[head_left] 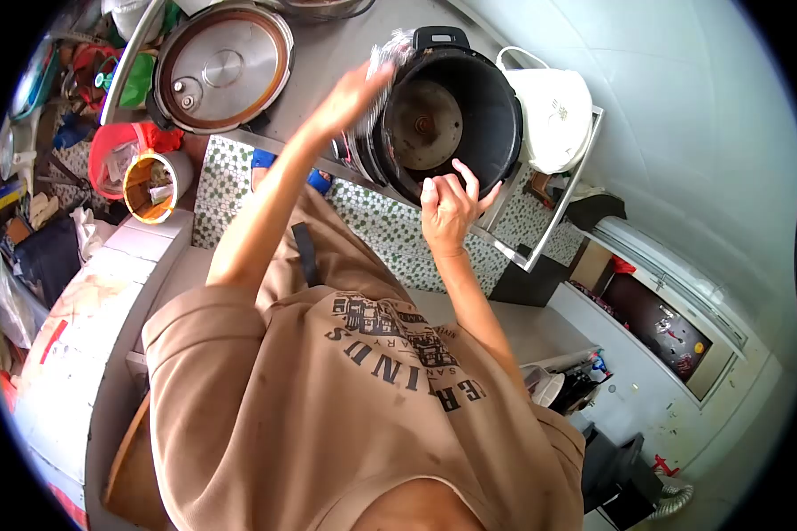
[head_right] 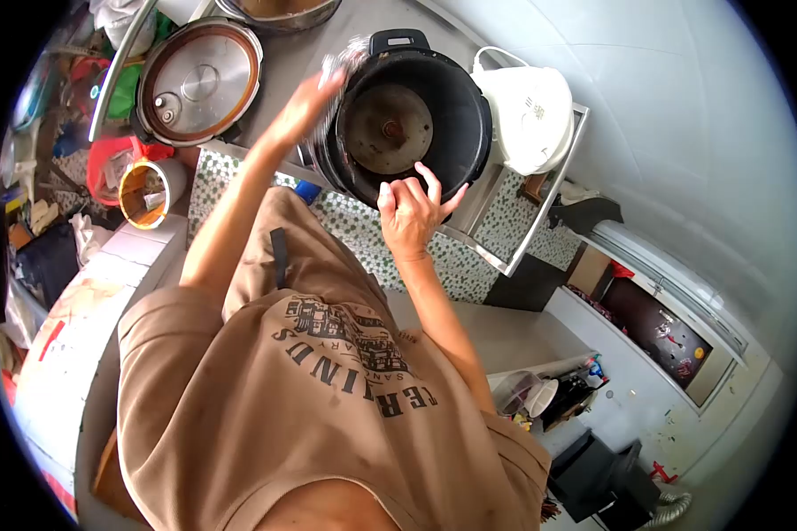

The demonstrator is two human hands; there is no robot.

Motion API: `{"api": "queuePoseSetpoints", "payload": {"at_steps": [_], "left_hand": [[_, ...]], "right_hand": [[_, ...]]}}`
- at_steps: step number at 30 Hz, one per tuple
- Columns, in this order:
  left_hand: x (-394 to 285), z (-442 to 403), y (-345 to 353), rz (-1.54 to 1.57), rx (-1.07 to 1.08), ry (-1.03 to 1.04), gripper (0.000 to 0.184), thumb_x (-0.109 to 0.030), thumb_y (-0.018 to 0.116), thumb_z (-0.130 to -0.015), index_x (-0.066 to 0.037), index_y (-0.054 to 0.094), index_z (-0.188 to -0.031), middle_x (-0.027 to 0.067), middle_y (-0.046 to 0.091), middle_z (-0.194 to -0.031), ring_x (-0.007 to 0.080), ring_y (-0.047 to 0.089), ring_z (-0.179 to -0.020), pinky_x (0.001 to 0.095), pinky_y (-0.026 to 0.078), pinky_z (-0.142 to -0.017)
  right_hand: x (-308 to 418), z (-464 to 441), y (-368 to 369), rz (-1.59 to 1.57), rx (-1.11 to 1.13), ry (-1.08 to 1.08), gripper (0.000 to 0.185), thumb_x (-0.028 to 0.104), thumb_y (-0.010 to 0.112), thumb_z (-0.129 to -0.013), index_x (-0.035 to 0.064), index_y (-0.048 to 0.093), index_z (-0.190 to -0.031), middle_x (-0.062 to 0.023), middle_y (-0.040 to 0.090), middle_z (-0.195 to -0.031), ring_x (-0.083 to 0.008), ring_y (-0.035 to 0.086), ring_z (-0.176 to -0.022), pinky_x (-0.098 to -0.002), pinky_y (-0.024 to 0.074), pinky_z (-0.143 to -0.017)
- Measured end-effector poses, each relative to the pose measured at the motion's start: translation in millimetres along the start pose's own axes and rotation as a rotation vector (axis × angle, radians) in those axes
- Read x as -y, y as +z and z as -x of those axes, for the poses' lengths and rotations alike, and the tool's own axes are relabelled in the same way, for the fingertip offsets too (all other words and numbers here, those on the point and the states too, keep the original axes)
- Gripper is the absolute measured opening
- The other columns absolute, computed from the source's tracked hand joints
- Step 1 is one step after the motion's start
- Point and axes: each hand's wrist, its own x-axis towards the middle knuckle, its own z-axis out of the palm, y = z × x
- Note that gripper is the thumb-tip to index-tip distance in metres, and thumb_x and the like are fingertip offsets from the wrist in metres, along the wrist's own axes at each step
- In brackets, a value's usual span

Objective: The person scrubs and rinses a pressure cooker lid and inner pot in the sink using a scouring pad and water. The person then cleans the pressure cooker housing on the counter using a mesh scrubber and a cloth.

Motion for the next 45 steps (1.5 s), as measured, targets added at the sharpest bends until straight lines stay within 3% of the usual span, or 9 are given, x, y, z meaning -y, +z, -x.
{"api": "queuePoseSetpoints", "payload": {"at_steps": [4, 7, 10, 14, 30, 35, 38, 41, 45], "left_hand": [[-10.8, 29.5, 29.6, -0.287, -0.246, 0.343, 0.052, -0.035, 0.039, -0.097, -0.007, 0.036, -0.141, 0.0179, 0.04, -0.142, 0.0308, 0.033, -0.135, 0.0369, 0.026, -0.11], [-29.5, -35.4, 8.1, -0.078, 0.017, -0.115, 0.045, -0.025, 0.045, -0.094, -0.006, 0.044, -0.135, 0.0189, 0.043, -0.139, 0.0317, 0.037, -0.132, 0.0368, 0.029, -0.108], [-20.7, -50.8, 4.9, -0.412, -0.154, 0.675, 0.051, -0.012, 0.053, -0.086, -0.011, 0.046, -0.135, 0.0182, 0.051, -0.13, 0.0346, 0.044, -0.124, 0.0398, 0.034, -0.102], [-52.4, -62.5, 3.4, -0.818, 0.048, 0.861, 0.061, 0.001, 0.056, -0.075, -0.013, 0.047, -0.133, 0.015, 0.058, -0.117, 0.0308, 0.052, -0.11, 0.039, 0.039, -0.091], [-63.8, -11.4, 0.4, -1.098, 0.05, 0.704, 0.042, 0.002, 0.058, -0.069, -0.005, 0.057, -0.111, 0.0171, 0.061, -0.082, 0.0352, 0.058, -0.085, 0.0409, 0.049, -0.076], [-72.7, -26.1, -41.3, -0.186, -0.149, 0.15, 0.029, 0.006, 0.055, -0.083, -0.002, 0.06, -0.11, 0.0058, 0.066, -0.097, 0.0116, 0.062, -0.087, 0.0254, 0.05, -0.08], [-82.3, -52.9, -14.9, -0.15, -0.046, 0.298, 0.033, -0.001, 0.06, -0.086, -0.006, 0.058, -0.119, 0.0042, 0.065, -0.103, 0.0098, 0.06, -0.092, 0.0244, 0.048, -0.083], [-74.0, -71.4, 6.4, -0.819, 0.042, 0.597, 0.044, -0.004, 0.066, -0.078, -0.007, 0.057, -0.121, 0.015, 0.064, -0.1, 0.0284, 0.062, -0.091, 0.0346, 0.049, -0.084], [-72.0, -65.2, 9.5, -0.878, 0.064, 0.773, 0.039, -0.002, 0.061, -0.075, -0.007, 0.059, -0.113, 0.0199, 0.063, -0.089, 0.0359, 0.058, -0.087, 0.0403, 0.048, -0.082]], "right_hand": [[-1.9, -1.6, -4.3, -0.014, 0.019, -0.009, 0.031, 0.031, 0.053, -0.086, 0.0141, 0.062, -0.063, 0.0047, 0.059, -0.072, -0.0216, 0.056, -0.106, -0.0653, 0.0017, -0.106], [-4.0, -1.0, -4.9, -0.027, 0.013, -0.007, 0.029, 0.031, 0.054, -0.086, 0.0135, 0.062, -0.064, 0.0037, 0.059, -0.072, -0.0215, 0.056, -0.103, -0.066, 0.0026, -0.106], [-6.2, -2.1, -6.2, -0.019, 0.024, 0.009, 0.029, 0.031, 0.054, -0.086, 0.0131, 0.061, -0.064, 0.003, 0.06, -0.074, -0.0208, 0.056, -0.101, -0.0672, 0.0043, -0.105], [-4.9, -0.8, -9.0, -0.026, 0.004, 0.017, 0.032, 0.033, 0.056, -0.086, 0.0133, 0.06, -0.062, 0.0025, 0.06, -0.075, -0.0193, 0.056, -0.099, -0.068, 0.0064, -0.104], [-2.2, -3.3, -11.6, -0.017, -0.102, 0.079, 0.024, 0.029, 0.062, -0.079, 0.0112, 0.062, -0.063, 0.0019, 0.06, -0.073, -0.0193, 0.056, -0.092, -0.0673, 0.0141, -0.104], [-0.7, -5.6, -11.4, -0.01, -0.093, 0.102, 0.024, 0.028, 0.061, -0.08, 0.0107, 0.063, -0.064, 0.0015, 0.06, -0.074, -0.0198, 0.056, -0.091, -0.0658, 0.0155, -0.104], [-0.3, -5.9, -10.7, 0.003, -0.094, 0.12, 0.024, 0.028, 0.061, -0.08, 0.0102, 0.063, -0.064, 0.0007, 0.061, -0.076, -0.0201, 0.056, -0.09, -0.065, 0.0164, -0.105], [-0.1, -5.6, -8.4, 0.014, -0.11, 0.124, 0.024, 0.028, 0.06, -0.08, 0.0096, 0.063, -0.065, 0.0002, 0.061, -0.077, -0.0204, 0.056, -0.09, -0.0645, 0.0171, -0.105], [1.8, -7.5, -8.2, 0.024, -0.115, 0.145, 0.023, 0.027, 0.059, -0.08, 0.009, 0.063, -0.066, -0.0005, 0.061, -0.077, -0.0211, 0.056, -0.089, -0.0634, 0.0181, -0.105]]}}
